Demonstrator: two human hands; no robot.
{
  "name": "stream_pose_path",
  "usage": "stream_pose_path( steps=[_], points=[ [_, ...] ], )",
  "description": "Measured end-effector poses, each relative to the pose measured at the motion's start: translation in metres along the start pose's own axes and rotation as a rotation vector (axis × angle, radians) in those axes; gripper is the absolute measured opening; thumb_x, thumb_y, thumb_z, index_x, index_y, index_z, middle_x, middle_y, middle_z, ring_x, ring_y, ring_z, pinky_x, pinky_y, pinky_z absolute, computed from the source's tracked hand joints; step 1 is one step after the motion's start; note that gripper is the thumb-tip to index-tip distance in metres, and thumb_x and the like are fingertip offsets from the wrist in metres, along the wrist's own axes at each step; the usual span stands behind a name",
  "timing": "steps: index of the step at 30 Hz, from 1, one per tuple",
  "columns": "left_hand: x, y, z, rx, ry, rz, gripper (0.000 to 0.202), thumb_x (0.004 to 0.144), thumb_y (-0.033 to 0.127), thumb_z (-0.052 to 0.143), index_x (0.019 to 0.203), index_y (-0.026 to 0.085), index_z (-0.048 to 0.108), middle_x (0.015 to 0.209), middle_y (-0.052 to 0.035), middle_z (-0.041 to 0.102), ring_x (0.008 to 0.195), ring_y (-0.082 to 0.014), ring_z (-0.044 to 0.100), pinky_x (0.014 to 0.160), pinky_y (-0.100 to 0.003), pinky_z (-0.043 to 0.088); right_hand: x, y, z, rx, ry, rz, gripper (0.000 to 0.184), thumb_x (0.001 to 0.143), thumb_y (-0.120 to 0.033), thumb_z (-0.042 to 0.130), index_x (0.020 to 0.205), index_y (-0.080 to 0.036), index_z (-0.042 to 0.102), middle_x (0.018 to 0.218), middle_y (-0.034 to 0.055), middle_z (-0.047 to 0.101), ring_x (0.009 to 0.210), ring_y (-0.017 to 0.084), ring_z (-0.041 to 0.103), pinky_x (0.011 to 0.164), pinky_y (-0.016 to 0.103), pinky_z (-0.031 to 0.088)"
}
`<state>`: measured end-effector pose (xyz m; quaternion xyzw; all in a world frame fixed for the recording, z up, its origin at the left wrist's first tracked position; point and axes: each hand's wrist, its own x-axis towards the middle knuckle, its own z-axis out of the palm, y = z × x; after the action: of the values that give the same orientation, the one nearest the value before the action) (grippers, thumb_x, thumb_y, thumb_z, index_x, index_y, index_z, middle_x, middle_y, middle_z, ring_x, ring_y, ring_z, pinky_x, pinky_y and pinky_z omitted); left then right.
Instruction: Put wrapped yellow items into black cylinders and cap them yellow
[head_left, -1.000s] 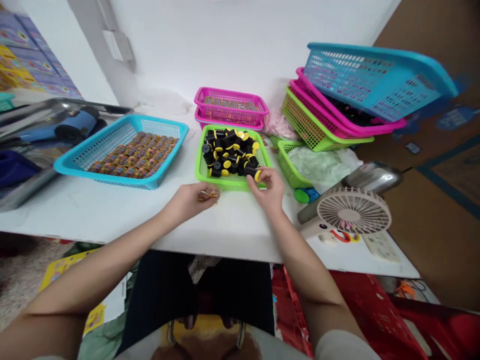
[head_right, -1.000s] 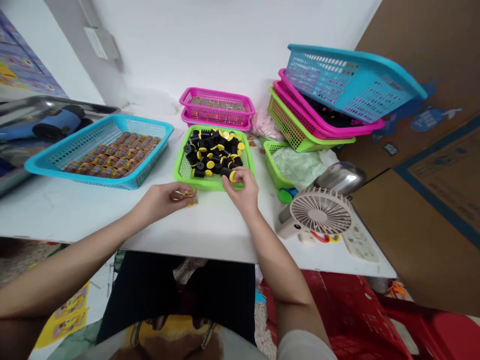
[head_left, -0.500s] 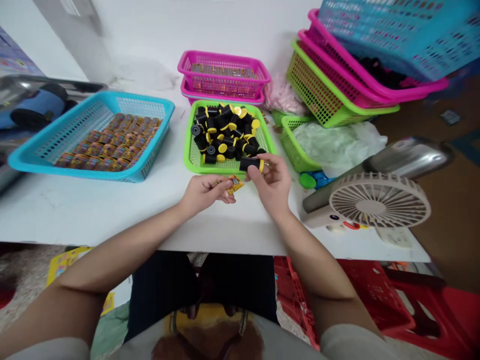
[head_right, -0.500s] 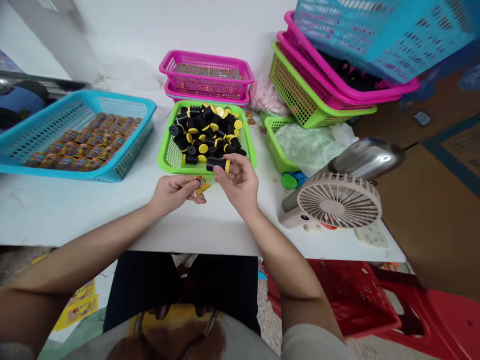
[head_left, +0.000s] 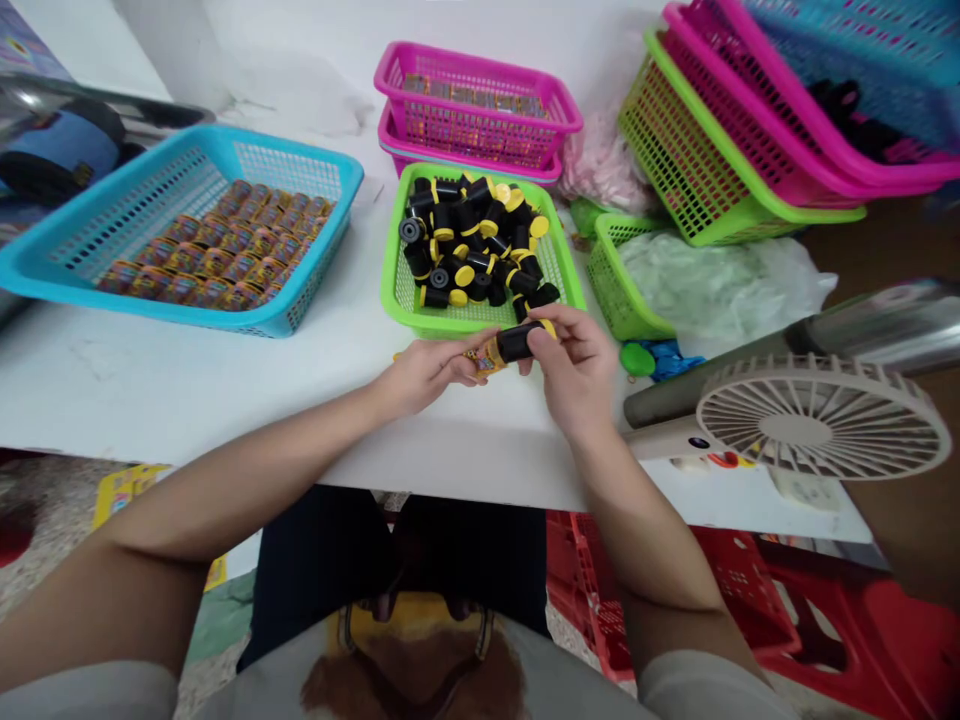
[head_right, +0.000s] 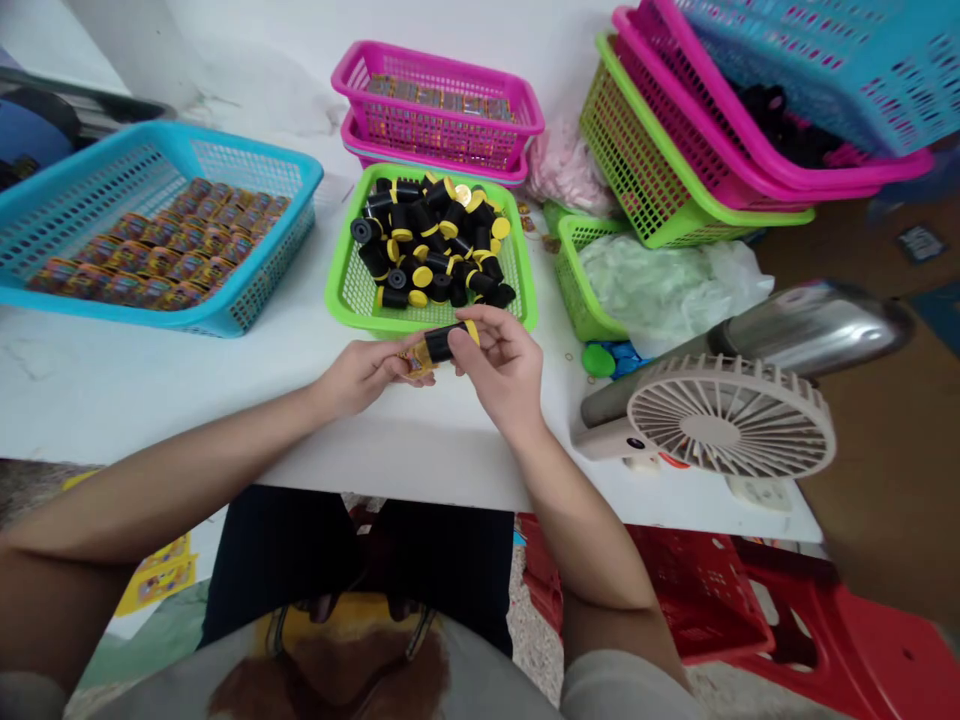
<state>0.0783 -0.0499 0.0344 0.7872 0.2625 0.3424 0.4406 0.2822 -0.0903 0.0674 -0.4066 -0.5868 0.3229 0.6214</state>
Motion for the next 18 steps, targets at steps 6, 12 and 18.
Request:
stream_pose_path(
  steps=[6, 12, 18],
  points=[
    [0.0012, 0.0003, -0.0057, 0.124, 0.109, 0.041, 0.047, 0.101, 0.057, 0.051, 0.098, 0.019, 0.079, 0.128, -0.0104, 0.077, 0.075, -0.0145, 0.071, 0.079, -0.025, 0.060, 0.0024, -0.0008, -0.0011, -0.113, -0.075, 0.032, 0.040, 0.085, -0.064, 0.075, 0.100, -0.027, 0.067, 0.070, -0.0053, 0.059, 0.052, 0.009, 0.052, 0.049, 0.027, 0.046],
    [0.0028, 0.0011, -0.0069, 0.167, 0.145, 0.050, 0.043, 0.101, 0.042, 0.052, 0.131, 0.020, 0.073, 0.107, -0.0053, 0.082, 0.078, -0.0139, 0.070, 0.085, -0.021, 0.056, 0.0041, 0.0032, -0.0011, -0.079, -0.062, 0.048, 0.041, 0.085, -0.064, 0.075, 0.100, -0.027, 0.067, 0.071, -0.0056, 0.060, 0.053, 0.008, 0.052, 0.048, 0.026, 0.045],
    [0.0026, 0.0026, -0.0083, 0.162, 0.168, 0.059, 0.036, 0.101, 0.038, 0.052, 0.117, 0.020, 0.078, 0.116, -0.0047, 0.080, 0.076, -0.0123, 0.067, 0.082, -0.021, 0.056, 0.0019, 0.0041, -0.0004, -0.090, -0.084, 0.006, 0.038, 0.085, -0.060, 0.077, 0.102, -0.028, 0.069, 0.071, -0.0054, 0.056, 0.056, 0.009, 0.051, 0.054, 0.026, 0.048]
  ],
)
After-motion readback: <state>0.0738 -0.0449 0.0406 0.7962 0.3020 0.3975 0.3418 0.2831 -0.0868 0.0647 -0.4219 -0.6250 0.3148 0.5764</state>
